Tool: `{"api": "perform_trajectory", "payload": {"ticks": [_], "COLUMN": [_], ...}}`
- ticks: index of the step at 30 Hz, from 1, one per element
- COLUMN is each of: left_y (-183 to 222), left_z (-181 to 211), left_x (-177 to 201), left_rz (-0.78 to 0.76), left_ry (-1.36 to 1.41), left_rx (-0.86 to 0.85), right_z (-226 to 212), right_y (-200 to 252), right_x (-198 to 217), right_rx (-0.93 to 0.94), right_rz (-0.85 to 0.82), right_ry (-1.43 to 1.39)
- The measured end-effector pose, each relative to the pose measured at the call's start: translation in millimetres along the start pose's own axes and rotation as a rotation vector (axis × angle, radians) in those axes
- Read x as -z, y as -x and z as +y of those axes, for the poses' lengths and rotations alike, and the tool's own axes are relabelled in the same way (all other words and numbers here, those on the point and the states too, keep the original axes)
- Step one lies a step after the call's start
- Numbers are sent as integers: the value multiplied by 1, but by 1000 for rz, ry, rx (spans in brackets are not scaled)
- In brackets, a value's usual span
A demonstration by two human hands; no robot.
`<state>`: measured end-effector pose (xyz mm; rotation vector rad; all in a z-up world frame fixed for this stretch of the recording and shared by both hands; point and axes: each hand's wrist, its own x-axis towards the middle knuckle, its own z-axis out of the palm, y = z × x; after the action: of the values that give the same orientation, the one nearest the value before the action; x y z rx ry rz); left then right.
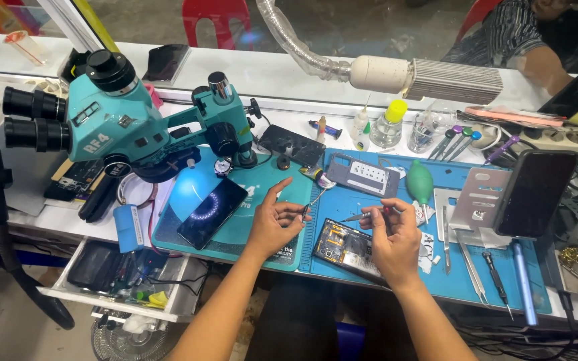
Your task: Disassembling and inspecting the internal components of a smartphone on a repair bench.
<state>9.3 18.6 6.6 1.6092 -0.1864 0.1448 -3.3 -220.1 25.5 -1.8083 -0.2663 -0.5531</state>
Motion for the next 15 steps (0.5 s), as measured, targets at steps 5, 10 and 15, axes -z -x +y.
{"api": "perform_trajectory", "payload": {"ticks": [5,10,15], "left_y": [0,0,0], "left_z": [-1,7,17], "left_x": [0,0,0], "left_rz": [6,8,-10], "left_ry": [20,29,-72], "left_rx": [6,26,141], "right_z": [-4,-5,-10], "right_y": [6,18,29], "right_x": [-2,-1,-1], "right_rx": [52,137,227], "right_rz": [-18,-61,-152], "right_ry": [26,9,32]}}
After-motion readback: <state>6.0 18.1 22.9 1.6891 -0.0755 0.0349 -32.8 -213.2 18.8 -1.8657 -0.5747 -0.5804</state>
